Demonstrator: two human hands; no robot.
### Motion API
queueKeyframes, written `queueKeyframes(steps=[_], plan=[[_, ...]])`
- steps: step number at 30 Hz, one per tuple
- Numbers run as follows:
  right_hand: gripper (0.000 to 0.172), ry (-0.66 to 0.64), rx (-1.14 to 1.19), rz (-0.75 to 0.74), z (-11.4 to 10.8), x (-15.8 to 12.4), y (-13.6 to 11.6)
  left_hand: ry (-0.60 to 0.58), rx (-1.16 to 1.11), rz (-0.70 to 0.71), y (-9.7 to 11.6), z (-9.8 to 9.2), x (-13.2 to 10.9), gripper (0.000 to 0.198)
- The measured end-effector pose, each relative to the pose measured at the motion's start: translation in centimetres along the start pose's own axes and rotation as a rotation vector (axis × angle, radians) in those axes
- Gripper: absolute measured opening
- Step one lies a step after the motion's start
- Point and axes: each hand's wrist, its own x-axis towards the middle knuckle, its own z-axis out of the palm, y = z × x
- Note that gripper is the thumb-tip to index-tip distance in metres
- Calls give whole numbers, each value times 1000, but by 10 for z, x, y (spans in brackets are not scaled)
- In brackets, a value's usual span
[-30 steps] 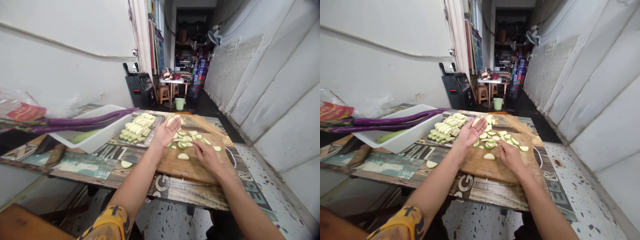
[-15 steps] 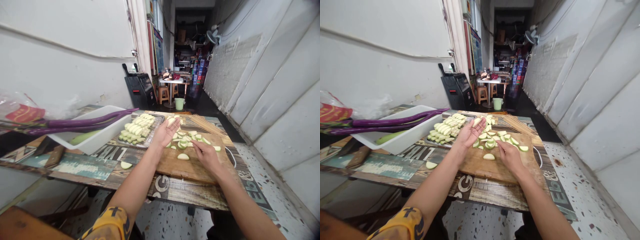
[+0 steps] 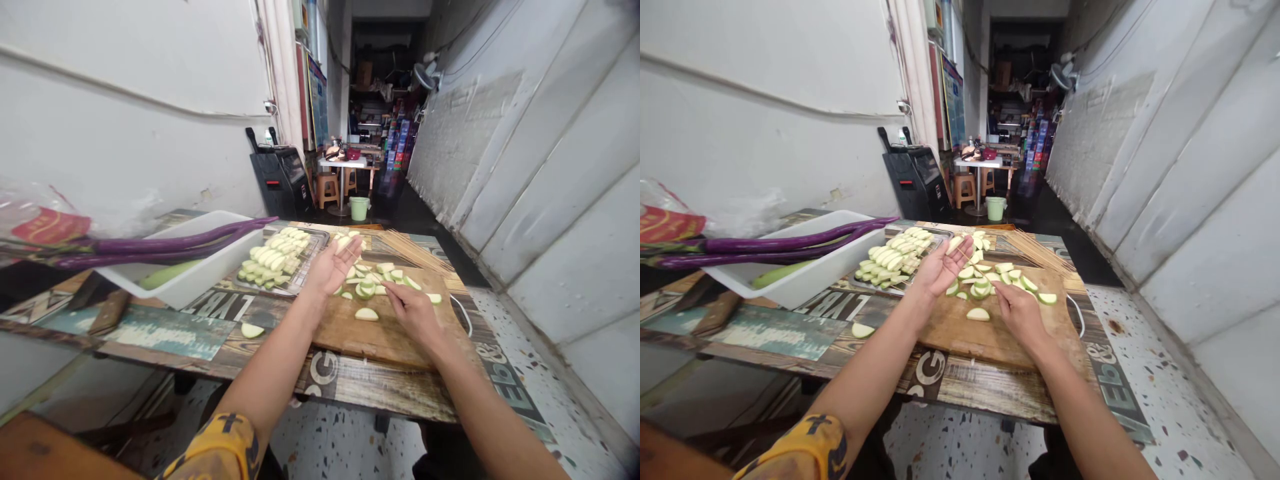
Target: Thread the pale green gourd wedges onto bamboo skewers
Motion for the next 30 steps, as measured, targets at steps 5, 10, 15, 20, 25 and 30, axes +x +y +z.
queueKeyframes(steps=[5, 10, 15, 20, 25, 30], plan=[[28, 11, 9, -3, 0, -1, -1, 6, 7, 3, 0, -1, 1, 25], [30, 6, 5, 7, 1, -2, -1, 14, 29, 36, 0, 2, -2, 24], [31, 0, 13, 12, -1, -2, -4, 66, 22, 31, 0, 4, -2, 24], [30, 1, -3, 9, -1, -2, -3, 48, 4, 22, 1, 2, -1, 25], [30, -5, -8, -13, 0, -2, -3, 44, 12, 22, 0, 2, -1, 24], [31, -13, -9, -14, 1, -2, -3, 55, 28, 35, 0, 3, -2, 24]])
